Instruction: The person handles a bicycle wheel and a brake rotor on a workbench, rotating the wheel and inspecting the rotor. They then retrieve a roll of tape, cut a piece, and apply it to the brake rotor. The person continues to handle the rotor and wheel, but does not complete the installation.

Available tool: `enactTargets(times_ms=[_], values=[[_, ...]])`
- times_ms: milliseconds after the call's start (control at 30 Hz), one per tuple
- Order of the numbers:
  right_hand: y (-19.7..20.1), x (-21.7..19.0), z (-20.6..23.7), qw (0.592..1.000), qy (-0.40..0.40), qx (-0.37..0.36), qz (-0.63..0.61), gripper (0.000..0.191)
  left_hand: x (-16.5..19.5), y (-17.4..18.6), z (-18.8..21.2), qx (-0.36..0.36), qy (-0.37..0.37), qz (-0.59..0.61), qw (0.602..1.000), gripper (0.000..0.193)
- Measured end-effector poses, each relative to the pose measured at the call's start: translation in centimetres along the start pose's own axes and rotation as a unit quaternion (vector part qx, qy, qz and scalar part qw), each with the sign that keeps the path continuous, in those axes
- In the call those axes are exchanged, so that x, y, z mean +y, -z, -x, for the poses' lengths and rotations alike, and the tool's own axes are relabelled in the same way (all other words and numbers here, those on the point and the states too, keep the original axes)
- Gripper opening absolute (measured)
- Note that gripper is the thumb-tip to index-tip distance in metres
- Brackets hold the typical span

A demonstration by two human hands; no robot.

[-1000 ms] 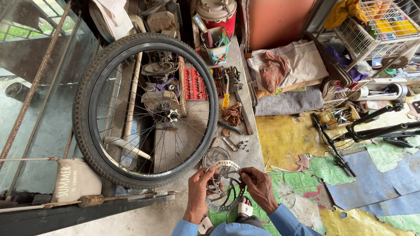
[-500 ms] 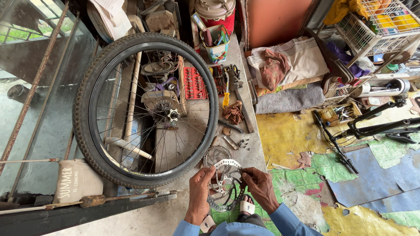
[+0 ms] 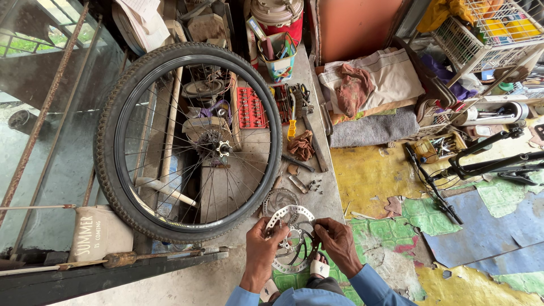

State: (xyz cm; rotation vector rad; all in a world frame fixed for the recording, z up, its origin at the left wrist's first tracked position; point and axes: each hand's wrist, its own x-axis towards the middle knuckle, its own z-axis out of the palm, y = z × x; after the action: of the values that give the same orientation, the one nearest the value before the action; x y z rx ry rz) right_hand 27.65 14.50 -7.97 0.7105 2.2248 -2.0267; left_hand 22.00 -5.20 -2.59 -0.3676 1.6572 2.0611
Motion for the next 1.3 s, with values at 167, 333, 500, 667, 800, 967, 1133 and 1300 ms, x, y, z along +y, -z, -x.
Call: enactTargets(times_ms=[167, 333, 500, 667, 800, 967, 1133, 1300], values=[[0.0, 0.0, 0.2, 1.000, -0.001, 0.000, -0.019, 0.026, -0.3, 0.2, -0.2, 0.000, -0.016, -0.024, 1.000, 0.040], [0.0, 0.2, 0.4, 1.000, -0.001, -0.001, -0.014, 0.027, -0.4, 0.5, -0.1, 0.022, 0.000, -0.037, 0.999, 0.039], [0.1, 0.1, 0.4, 1.000, -0.001, -0.010, -0.029, 0.027, -0.8, 0.8, -0.3, 0.013, -0.022, -0.009, 1.000, 0.034], [0.1, 0.1, 0.8, 1.000, 0.003, -0.001, -0.008, 0.026, -1.1, 1.0, -0.4, 0.033, -0.034, -0.033, 0.998, 0.031], [0.0, 0.2, 1.1, 0.999, 0.028, -0.005, -0.019, 0.023, -1.0, 1.0, -0.3, 0.060, -0.027, -0.059, 0.996, 0.032], [0.0, 0.4, 1.0, 0.999, 0.032, -0.004, 0.001, 0.023, -0.7, 0.8, -0.3, 0.081, -0.021, -0.058, 0.995, 0.031], [0.1, 0.3, 1.0, 0.999, 0.034, -0.006, 0.003, 0.023, -0.7, 0.8, -0.2, 0.082, -0.016, -0.050, 0.995, 0.028], [0.0, -0.4, 1.1, 1.000, 0.020, -0.009, -0.005, 0.024, -0.7, 0.8, -0.3, 0.062, -0.016, -0.037, 0.997, 0.025]])
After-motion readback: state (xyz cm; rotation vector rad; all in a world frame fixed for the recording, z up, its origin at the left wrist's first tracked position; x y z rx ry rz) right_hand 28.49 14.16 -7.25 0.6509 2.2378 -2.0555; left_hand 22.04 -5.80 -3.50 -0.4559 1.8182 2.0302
